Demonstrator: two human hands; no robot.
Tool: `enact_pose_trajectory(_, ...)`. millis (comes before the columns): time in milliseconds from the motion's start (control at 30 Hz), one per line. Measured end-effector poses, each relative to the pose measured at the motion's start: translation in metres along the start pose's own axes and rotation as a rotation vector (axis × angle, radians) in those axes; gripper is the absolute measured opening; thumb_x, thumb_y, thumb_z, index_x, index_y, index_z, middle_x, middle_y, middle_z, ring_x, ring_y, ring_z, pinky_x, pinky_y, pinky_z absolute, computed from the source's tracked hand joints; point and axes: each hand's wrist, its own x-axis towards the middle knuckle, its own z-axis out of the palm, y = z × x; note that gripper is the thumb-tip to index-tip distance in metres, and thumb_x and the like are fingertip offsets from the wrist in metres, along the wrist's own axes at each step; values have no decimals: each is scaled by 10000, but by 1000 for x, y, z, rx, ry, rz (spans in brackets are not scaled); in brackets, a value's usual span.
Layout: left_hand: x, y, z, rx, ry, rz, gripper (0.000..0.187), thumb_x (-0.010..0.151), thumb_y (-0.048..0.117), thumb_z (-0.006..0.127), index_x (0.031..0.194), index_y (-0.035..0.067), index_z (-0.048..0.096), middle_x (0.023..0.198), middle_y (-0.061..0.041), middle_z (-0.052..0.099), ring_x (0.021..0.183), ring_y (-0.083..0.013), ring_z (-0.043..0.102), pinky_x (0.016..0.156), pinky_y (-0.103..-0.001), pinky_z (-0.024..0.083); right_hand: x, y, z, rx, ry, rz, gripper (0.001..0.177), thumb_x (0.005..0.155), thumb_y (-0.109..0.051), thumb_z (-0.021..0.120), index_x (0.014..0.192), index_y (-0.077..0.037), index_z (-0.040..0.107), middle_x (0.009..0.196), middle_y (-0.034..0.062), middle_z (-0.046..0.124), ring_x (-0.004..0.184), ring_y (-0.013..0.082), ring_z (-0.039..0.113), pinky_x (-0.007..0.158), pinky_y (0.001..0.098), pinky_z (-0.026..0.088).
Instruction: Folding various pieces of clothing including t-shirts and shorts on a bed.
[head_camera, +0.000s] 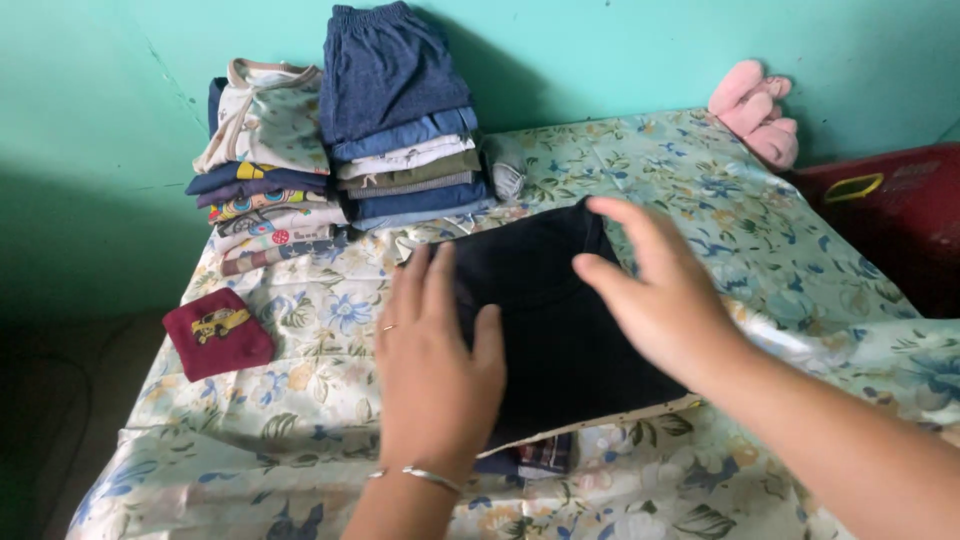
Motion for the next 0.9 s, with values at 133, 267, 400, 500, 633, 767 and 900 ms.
enact_pose_trajectory(133, -4, 0, 28, 109, -3, 133, 656, 935, 318, 581, 1527, 86, 417, 1578, -177, 420, 1488, -394, 289, 1181, -580, 168, -3, -22, 31, -74, -44, -230, 473, 971, -293, 634, 1409, -126, 572, 1446, 134, 580, 1380, 314, 537, 1171, 435, 417)
enact_pose_trajectory(267, -15, -27, 37, 170, -218, 95, 664, 977, 487, 476, 1562, 192, 367, 1608, -131, 338, 1492, -355, 240, 1154, -619, 107, -14, 5, 44, -432, -191, -374, 555, 1020, -453, 505, 1524, -220, 482, 1591, 139, 401, 1453, 416, 366, 1148, 569, 274)
enact_pose_trajectory(400, -22, -57, 36, 233, -184, 5, 670, 1009, 527, 429, 1603, 236, 327, 1655, -138, 280, 1517, -354, 222, 1159, -636, 92, -9, 27, 30, -439, -333, -188, 604, 1021, -571, 367, 1575, -333, 391, 1669, 66, 279, 1521, 398, 265, 1128, 583, 178)
enact_pose_trajectory(500, -28, -76, 26, 228, -162, -140, 769, 963, 556, 440, 1603, 175, 245, 1646, -200, 202, 1515, -401, 208, 1122, -629, 96, 6, 54, 23, -226, -382, -64, 556, 998, -509, 433, 1509, -290, 438, 1617, 84, 372, 1397, 352, 421, 1097, 485, 323)
enact_pose_trajectory(633, -25, -76, 13, 82, -177, -218, 746, 1004, 538, 431, 1596, 118, 259, 1630, -208, 286, 1496, -372, 252, 1167, -617, 87, 74, 74, 27, -264, -306, 15, 294, 928, -384, 676, 1156, -212, 745, 1089, 71, 737, 1061, 235, 676, 944, 364, 510)
enact_pose_trajectory(767, -5, -59, 11, -154, -126, -383, 669, 952, 436, 557, 1507, 97, 402, 1403, -198, 587, 1289, -367, 553, 1078, -502, 360, 145, 78, 52, 13, -315, 190, 272, 885, -269, 720, 1116, -126, 737, 1038, 48, 758, 954, 191, 677, 848, 321, 518)
enact_pose_trajectory(900, 13, -57, 15, -203, -105, -660, 705, 820, 354, 703, 1402, 33, 467, 1190, -204, 713, 1081, -375, 680, 926, -413, 510, 192, 78, 87, 259, -408, 591, 577, 870, -267, 733, 1389, -139, 515, 1316, 110, 613, 1072, 230, 659, 833, 389, 542)
